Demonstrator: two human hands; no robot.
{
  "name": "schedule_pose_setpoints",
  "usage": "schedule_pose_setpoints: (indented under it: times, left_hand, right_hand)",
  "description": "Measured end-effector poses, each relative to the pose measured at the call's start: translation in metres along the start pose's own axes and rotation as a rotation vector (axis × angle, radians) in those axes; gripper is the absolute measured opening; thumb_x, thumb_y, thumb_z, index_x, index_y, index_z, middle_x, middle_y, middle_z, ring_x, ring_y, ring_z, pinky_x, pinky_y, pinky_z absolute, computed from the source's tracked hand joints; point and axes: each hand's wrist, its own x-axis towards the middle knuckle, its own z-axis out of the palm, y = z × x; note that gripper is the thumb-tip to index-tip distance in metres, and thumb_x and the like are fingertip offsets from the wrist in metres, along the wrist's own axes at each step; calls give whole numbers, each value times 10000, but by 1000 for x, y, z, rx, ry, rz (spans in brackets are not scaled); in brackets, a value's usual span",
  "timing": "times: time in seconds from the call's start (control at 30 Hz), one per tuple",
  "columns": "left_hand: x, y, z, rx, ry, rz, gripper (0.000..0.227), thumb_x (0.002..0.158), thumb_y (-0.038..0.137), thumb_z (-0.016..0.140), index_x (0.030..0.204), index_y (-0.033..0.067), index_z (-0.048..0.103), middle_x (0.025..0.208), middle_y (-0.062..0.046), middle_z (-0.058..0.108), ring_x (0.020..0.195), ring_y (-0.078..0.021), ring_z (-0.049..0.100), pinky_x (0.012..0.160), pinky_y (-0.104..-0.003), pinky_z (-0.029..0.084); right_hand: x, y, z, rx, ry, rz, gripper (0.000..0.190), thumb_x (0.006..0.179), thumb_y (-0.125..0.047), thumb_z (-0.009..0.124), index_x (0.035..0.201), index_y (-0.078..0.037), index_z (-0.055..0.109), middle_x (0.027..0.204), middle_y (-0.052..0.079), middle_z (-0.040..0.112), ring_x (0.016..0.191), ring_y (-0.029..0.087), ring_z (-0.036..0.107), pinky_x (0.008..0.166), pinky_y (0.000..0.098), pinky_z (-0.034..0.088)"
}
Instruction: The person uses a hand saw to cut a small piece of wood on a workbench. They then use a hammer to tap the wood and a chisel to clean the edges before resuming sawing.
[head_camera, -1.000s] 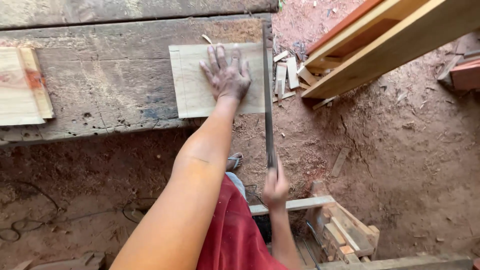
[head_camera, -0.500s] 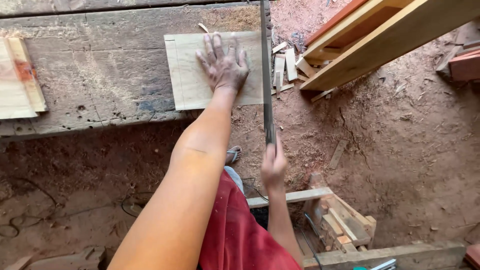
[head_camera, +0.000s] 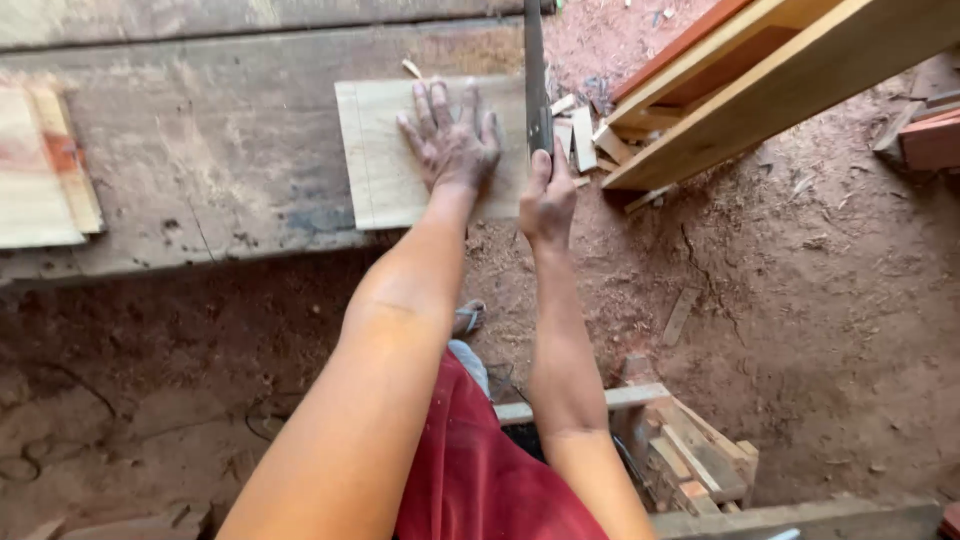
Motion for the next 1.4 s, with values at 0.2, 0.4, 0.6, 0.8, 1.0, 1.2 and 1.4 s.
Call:
schedule_pose_setpoints:
  times: [0.2, 0.4, 0.6, 0.8, 1.0, 1.2, 1.4]
  left_hand:
    - [-2, 2, -13, -6, -3, -8, 579, 1039, 569, 351, 1598, 425, 304, 1682, -152, 182, 1551, -373, 112, 1210, -714, 67]
    - [2, 1, 0, 19, 29, -10, 613, 1039, 579, 375, 1606, 384, 249, 1688, -151, 200, 1557, -385, 135, 1224, -694, 73]
    - [1, -2, 14, -3, 111, -9, 606, 1008, 594, 430, 1578, 396, 367, 1664, -154, 239, 1544, -398, 149, 1209, -722, 87]
    - [3, 3, -2, -3, 33, -12, 599, 1034, 595, 350, 1598, 404, 280, 1675, -167, 224, 1548, -400, 143, 1211, -703, 78]
    - [3, -4, 14, -38, 231, 37, 554, 965, 563, 529, 1479, 360, 573, 1592, -169, 292, 1497, -402, 207, 1174, -760, 166]
    - [0, 6, -8, -125, 84, -35, 543, 994, 524, 499, 1515, 376, 534, 1641, -135, 221, 1534, -371, 98, 1234, -718, 48]
    - [2, 4, -10, 22, 30, 10, 565, 1026, 572, 394, 1556, 380, 438, 1628, -173, 252, 1513, -399, 158, 1207, -728, 149]
  right_hand:
    - [-120, 37, -37, 112, -63, 24, 556, 1063, -290, 368, 1538, -3, 405, 711, -35, 504, 536, 40, 391, 428, 204, 320]
    - [-214, 108, -67, 25, 26, 117, 579, 1029, -272, 444, 1537, 5, 416, 624, 24, 511, 517, 125, 497, 475, 295, 442]
    - [-25, 24, -5, 11, -46, -39, 646, 1080, -310, 346, 1564, 112, 273, 790, 85, 680, 420, -1, 299, 334, 198, 236]
    - [1, 25, -4, -59, 65, -70, 612, 1020, -501, 386, 1436, -80, 543, 1012, 126, 764, 800, 230, 718, 696, 383, 600]
    - [-80, 33, -27, 105, -77, -8, 671, 1071, -382, 378, 1569, 64, 333, 636, -46, 400, 476, 44, 345, 385, 250, 273]
    - [-235, 109, -74, 110, -51, 212, 597, 1041, -281, 390, 1573, -10, 373, 585, -36, 368, 461, 67, 360, 408, 261, 282]
    - [-121, 53, -40, 50, -93, 141, 546, 1083, -259, 360, 1579, -32, 373, 556, -95, 383, 427, 27, 358, 357, 206, 302]
